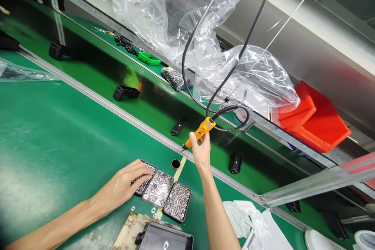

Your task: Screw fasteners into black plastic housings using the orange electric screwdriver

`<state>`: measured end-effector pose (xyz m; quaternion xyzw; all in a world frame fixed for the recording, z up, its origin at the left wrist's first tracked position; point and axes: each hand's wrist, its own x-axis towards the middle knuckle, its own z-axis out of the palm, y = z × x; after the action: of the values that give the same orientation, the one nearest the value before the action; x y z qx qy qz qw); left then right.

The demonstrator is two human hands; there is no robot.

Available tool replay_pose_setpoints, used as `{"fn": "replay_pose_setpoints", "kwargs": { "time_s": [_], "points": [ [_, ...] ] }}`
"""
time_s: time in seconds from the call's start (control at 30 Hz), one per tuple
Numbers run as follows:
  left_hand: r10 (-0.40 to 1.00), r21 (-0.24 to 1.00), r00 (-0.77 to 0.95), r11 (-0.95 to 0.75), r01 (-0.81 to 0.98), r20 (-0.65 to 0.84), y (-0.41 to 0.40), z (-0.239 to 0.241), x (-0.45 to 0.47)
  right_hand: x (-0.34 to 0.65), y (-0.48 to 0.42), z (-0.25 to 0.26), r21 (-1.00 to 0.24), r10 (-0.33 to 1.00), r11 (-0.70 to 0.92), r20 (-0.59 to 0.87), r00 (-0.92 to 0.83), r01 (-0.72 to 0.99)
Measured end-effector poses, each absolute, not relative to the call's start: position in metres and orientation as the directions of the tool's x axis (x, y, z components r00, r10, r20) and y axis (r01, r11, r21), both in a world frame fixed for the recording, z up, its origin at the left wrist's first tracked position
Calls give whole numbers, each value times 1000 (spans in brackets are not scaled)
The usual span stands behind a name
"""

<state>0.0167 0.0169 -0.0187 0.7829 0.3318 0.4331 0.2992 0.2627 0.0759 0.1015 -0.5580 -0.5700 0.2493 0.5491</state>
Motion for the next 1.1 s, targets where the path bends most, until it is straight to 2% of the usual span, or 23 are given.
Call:
{"fn": "replay_pose_setpoints", "kwargs": {
  "time_s": [0.2,0.3,0.4,0.47,0.77,1.1],
  "points": [
    [813,854,414,-502,140,410,5,-9,28,257,37,102,-922,908,257,334,255,291],
    [829,901,436,-425,85,350,-6,-3,37,247,11,107,-945,910,315,326,258,81],
    [839,934,458,-353,49,294,-14,1,43,233,-11,117,-911,903,375,317,291,-172],
    [855,951,451,-307,42,256,-17,3,45,226,-22,122,-888,900,394,319,297,-239],
    [885,984,443,-176,27,146,-25,9,49,204,-44,129,-820,897,440,388,211,-365],
    [890,988,431,-150,-24,146,-31,16,49,197,-44,125,-856,914,404,368,170,-322]
  ]
}}
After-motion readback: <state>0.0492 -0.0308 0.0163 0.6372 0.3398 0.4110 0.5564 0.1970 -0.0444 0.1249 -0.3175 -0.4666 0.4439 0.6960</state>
